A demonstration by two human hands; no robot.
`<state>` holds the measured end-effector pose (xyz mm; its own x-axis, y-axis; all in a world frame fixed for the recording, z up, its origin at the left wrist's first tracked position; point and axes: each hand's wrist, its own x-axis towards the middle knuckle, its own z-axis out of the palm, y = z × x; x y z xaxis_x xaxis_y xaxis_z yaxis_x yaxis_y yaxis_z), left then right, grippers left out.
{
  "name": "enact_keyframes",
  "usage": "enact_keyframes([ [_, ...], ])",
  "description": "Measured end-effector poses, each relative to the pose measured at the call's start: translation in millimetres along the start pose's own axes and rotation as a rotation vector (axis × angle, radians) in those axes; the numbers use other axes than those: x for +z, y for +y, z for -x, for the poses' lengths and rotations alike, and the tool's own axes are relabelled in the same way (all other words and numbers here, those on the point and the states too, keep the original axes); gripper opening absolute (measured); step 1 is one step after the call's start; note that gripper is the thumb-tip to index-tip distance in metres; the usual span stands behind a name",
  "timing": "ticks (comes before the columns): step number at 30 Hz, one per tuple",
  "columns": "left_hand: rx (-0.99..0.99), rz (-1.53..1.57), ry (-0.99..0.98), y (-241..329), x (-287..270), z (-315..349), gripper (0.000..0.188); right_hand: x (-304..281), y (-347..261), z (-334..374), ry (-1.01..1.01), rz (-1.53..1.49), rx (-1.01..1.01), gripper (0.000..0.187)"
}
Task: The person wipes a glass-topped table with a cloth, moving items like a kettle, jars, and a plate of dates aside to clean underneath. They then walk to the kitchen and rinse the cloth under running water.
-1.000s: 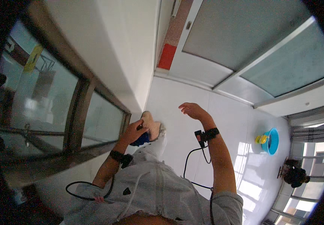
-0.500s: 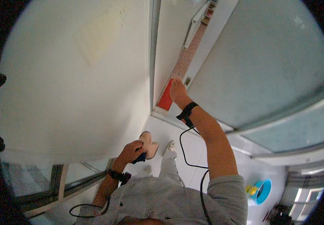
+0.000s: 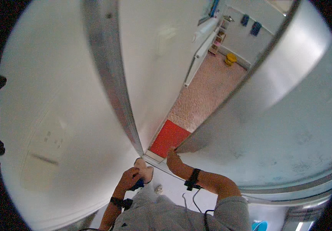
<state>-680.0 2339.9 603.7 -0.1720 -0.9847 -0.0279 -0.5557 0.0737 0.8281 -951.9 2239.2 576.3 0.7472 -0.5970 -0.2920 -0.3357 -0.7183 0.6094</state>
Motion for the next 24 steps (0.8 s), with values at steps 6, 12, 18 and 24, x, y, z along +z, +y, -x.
enact_keyframes([
  [6, 0.138, -0.045, -0.108, -0.5, -12.2, -108.5, 0.025, -20.9, -11.0, 32.7, -0.233, -0.481, 0.121, 0.046],
  [12, 0.225, -0.082, -0.185, 9.3, 17.0, -213.8, 0.021, -42.2, 28.5, 47.2, -0.376, -0.869, 0.532, 0.052],
  [18, 0.310, -0.036, -0.207, 21.5, 82.0, -328.7, 0.025, -31.0, 57.1, 60.0, -0.580, -1.158, 0.837, 0.048],
  [24, 0.546, 0.062, -0.423, 74.6, 170.2, -442.9, 0.028, 5.1, 45.1, 75.7, -0.403, -1.128, 1.162, 0.043],
])
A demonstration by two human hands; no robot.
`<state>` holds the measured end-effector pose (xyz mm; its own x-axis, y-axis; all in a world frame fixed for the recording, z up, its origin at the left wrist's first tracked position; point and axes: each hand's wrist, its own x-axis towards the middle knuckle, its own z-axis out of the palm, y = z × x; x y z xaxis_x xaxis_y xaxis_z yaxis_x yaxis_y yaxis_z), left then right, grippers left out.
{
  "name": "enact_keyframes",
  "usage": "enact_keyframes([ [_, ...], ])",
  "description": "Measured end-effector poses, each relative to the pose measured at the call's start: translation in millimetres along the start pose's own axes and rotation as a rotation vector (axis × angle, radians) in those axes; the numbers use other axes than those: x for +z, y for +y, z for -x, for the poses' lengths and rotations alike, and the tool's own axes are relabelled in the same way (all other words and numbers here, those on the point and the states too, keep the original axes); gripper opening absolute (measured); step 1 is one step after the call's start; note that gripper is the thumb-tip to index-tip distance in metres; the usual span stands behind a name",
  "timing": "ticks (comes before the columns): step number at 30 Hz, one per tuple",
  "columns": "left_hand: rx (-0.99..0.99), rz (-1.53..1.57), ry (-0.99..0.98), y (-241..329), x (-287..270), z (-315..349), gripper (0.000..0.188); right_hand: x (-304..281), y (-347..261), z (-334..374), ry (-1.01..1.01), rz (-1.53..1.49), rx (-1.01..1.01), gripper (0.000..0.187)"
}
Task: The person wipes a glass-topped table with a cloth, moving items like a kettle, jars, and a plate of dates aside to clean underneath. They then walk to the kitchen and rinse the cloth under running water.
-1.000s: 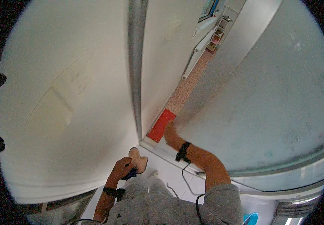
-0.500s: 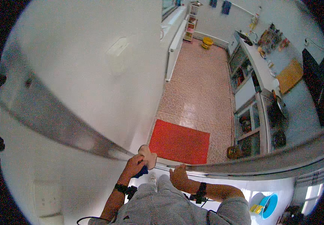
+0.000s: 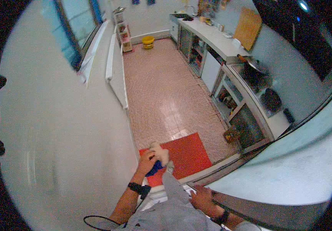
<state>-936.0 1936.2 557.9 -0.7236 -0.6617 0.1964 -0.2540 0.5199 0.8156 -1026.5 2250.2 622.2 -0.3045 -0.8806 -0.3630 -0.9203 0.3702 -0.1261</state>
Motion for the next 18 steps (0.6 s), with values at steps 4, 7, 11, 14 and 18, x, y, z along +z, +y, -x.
enact_keyframes([
  [4, -0.120, 0.018, -0.253, -4.9, 15.9, -106.4, 0.031, -11.8, 24.2, -11.2, 0.006, -0.293, 0.340, 0.059],
  [7, -0.261, 0.122, -0.364, -13.6, 14.9, -170.5, 0.026, -22.1, 31.7, -13.0, -0.022, -0.356, 0.597, 0.054],
  [11, -0.470, 0.549, -0.235, -28.4, 7.6, -257.9, 0.022, -27.1, 38.0, -25.7, -0.004, -0.283, 0.748, 0.044],
  [14, -0.521, 0.994, -0.209, -32.1, -0.2, -314.4, 0.034, -36.9, 56.5, -58.0, -0.194, -0.375, 0.782, 0.040],
  [18, -0.477, 1.102, -0.191, -51.0, -14.5, -403.7, 0.046, -64.3, 80.5, -144.9, -0.258, -0.430, 0.750, 0.033],
])
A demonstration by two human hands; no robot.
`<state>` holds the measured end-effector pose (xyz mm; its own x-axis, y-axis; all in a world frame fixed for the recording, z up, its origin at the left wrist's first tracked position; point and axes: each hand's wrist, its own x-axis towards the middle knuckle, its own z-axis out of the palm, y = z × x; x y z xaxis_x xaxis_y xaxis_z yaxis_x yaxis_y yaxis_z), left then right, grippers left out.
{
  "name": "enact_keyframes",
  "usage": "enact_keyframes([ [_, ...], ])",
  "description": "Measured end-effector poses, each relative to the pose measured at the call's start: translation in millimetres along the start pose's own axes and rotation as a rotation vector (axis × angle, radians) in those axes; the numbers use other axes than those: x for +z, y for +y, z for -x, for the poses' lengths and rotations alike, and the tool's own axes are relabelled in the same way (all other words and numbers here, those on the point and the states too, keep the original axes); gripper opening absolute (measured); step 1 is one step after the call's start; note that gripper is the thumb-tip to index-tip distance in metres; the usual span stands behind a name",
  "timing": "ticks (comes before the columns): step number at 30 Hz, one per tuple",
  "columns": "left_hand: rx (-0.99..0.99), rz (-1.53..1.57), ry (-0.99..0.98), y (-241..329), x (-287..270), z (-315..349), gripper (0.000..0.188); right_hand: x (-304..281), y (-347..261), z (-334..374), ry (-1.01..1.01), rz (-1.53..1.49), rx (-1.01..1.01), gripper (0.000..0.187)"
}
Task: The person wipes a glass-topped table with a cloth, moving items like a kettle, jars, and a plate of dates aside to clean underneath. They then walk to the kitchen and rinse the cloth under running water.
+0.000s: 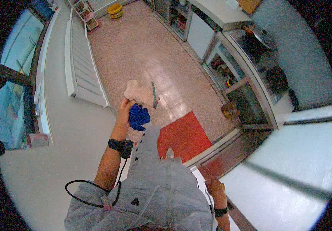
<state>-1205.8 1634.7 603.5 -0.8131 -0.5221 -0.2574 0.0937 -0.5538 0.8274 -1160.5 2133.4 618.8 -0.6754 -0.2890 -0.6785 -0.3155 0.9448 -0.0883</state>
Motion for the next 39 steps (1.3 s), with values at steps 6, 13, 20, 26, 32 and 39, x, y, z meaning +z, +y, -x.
enact_keyframes([
  [6, 0.064, 0.033, -0.074, 84.2, -40.3, -130.1, 0.057, -112.3, -115.3, -160.3, 0.132, -0.012, -0.158, 0.045],
  [13, -0.116, -0.193, -0.432, 157.2, -11.1, -297.7, 0.054, -341.4, -276.2, -329.5, 0.096, -0.376, -0.550, 0.046],
  [20, 0.028, -0.662, -0.920, 188.1, 11.4, -478.7, 0.026, -486.5, -388.5, -466.7, -0.341, -0.946, -0.525, 0.038],
  [26, 0.075, -0.702, -0.886, 238.7, 17.2, -668.7, 0.041, -608.2, -458.9, -643.8, -0.221, -0.774, -0.479, 0.032],
  [32, 0.021, -0.567, -0.568, 336.0, -20.7, -834.1, 0.048, -784.2, -604.1, -806.3, -0.165, -0.449, -0.835, 0.032],
  [39, -0.001, -0.511, -0.247, 412.8, -88.5, -1019.1, 0.031, -924.3, -815.4, -962.4, -0.477, -0.652, -1.044, 0.029],
])
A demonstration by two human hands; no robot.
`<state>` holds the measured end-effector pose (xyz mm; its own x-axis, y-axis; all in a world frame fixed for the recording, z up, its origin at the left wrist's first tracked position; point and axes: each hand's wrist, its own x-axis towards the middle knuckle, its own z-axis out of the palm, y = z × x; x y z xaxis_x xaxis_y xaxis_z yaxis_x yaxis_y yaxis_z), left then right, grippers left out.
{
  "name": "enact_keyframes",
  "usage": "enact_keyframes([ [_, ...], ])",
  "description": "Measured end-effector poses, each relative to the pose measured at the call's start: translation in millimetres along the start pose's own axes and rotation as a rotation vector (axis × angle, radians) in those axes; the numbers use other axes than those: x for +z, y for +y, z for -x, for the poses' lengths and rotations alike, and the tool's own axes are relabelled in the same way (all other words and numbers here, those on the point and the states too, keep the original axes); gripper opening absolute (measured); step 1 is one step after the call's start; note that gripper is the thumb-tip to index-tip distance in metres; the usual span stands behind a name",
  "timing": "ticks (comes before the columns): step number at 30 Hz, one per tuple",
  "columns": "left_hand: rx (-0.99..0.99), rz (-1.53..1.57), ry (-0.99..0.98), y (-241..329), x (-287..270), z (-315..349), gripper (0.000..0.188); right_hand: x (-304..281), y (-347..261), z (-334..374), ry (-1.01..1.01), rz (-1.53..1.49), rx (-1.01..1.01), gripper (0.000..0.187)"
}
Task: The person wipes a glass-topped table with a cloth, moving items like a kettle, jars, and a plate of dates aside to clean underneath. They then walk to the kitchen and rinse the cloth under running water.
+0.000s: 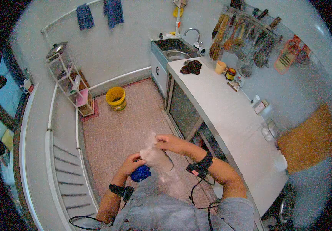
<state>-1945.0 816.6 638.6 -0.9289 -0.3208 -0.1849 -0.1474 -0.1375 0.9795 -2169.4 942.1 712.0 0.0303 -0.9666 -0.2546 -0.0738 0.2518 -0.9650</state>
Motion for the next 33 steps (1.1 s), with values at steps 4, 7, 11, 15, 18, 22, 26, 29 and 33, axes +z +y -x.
enact_keyframes([
  [4, 0.032, 0.127, 0.081, -1.4, -89.5, -117.4, 0.015, -86.4, -35.0, -118.4, 0.053, 0.009, -0.038, 0.025],
  [7, 0.026, 0.176, 0.197, 15.9, -144.5, -200.8, 0.012, -157.1, -57.5, -181.2, 0.132, -0.148, -0.043, 0.023],
  [11, -0.017, 0.351, 0.273, 68.3, -198.9, -307.9, 0.015, -253.3, -73.9, -246.4, 0.384, -0.297, -0.048, 0.023],
  [15, 0.058, 0.245, 0.189, 118.9, -236.9, -421.5, 0.017, -337.2, -64.1, -307.0, 0.544, -0.090, -0.063, 0.037],
  [18, 0.050, 0.163, 0.027, 146.2, -250.2, -508.5, 0.017, -389.1, -52.4, -348.2, 0.436, 0.141, -0.235, 0.054],
  [22, 0.040, -0.010, -0.210, 181.6, -254.3, -625.4, 0.017, -459.1, -51.7, -388.8, 0.417, 0.638, -0.203, 0.063],
  [26, 0.012, -0.029, -0.307, 204.4, -257.7, -728.0, 0.025, -540.8, -70.0, -401.8, 0.456, 0.490, 0.014, 0.038],
  [29, -0.119, 0.139, -0.260, 202.4, -259.9, -808.1, 0.032, -596.7, -80.4, -374.5, 0.640, 0.444, 0.088, 0.035],
  [33, -0.315, 0.757, -0.290, 187.7, -258.1, -906.5, 0.043, -630.4, -70.2, -335.7, 0.908, 0.153, 0.277, 0.036],
])
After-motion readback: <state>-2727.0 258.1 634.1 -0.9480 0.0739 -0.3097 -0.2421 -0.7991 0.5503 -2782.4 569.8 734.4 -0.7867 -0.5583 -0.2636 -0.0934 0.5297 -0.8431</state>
